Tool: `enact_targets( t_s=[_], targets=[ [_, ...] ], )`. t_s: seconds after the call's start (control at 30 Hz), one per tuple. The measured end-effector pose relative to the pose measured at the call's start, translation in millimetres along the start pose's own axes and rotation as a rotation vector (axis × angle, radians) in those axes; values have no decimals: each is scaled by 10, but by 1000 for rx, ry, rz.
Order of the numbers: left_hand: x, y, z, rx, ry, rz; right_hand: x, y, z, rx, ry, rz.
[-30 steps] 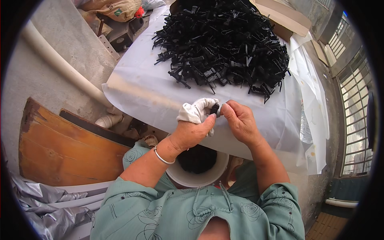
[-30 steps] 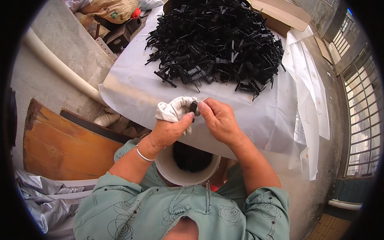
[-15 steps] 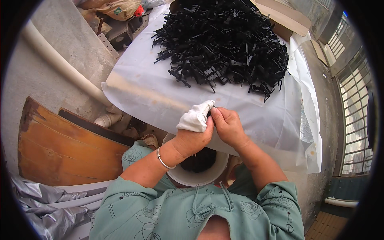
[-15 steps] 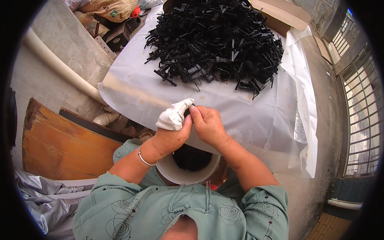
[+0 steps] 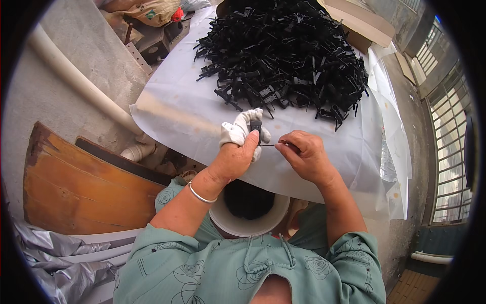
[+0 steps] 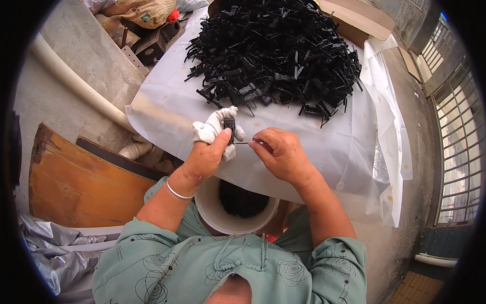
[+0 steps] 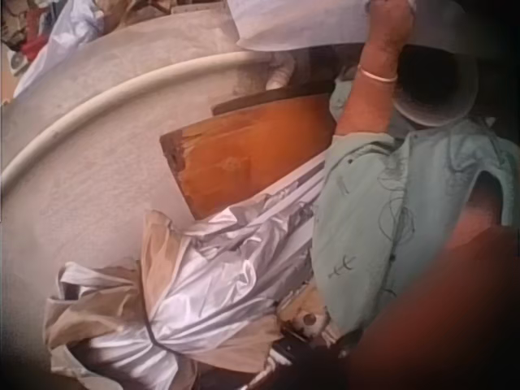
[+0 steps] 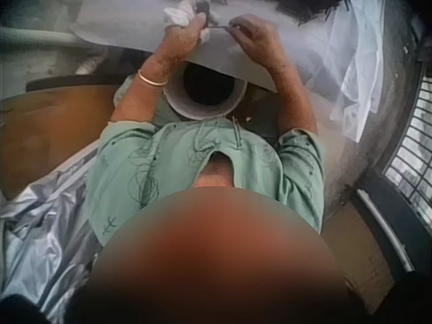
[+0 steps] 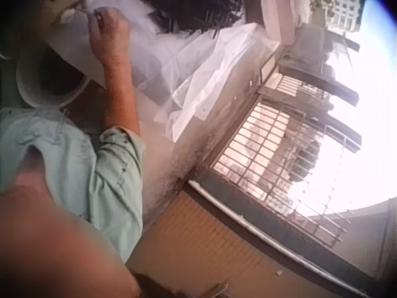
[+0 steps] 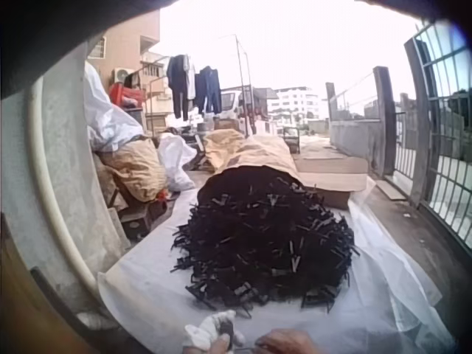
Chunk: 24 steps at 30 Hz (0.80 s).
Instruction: Cleaning small black industrial components using a liquid solution and a cloth.
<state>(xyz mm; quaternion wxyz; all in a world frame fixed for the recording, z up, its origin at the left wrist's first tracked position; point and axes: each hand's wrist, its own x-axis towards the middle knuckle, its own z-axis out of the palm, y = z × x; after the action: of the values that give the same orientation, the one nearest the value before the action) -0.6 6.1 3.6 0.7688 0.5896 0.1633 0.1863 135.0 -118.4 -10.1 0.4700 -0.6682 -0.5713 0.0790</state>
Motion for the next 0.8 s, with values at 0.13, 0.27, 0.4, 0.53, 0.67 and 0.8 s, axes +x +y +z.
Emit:
enact_targets(
  t_s=[0.13, 0.27, 0.4, 0.53, 0.67, 0.8],
  targets=[
    [-3, -81, 7, 161, -15, 30, 10, -66, 5, 38, 79, -46],
    [-5, -115, 5, 238, -163, 68, 23, -104, 79, 138, 137, -68],
    [-25, -82, 25, 300, -198, 142, -2, -75, 120, 197, 87, 124],
    [-38, -101, -7, 340, -133, 156, 11, -114, 81, 268, -21, 126],
    [-25, -166, 7, 351, -117, 239, 11, -144, 101, 284, -124, 165],
    [-42, -169, 19, 610, -76, 316, 29, -111, 116, 275, -205, 212]
  ],
)
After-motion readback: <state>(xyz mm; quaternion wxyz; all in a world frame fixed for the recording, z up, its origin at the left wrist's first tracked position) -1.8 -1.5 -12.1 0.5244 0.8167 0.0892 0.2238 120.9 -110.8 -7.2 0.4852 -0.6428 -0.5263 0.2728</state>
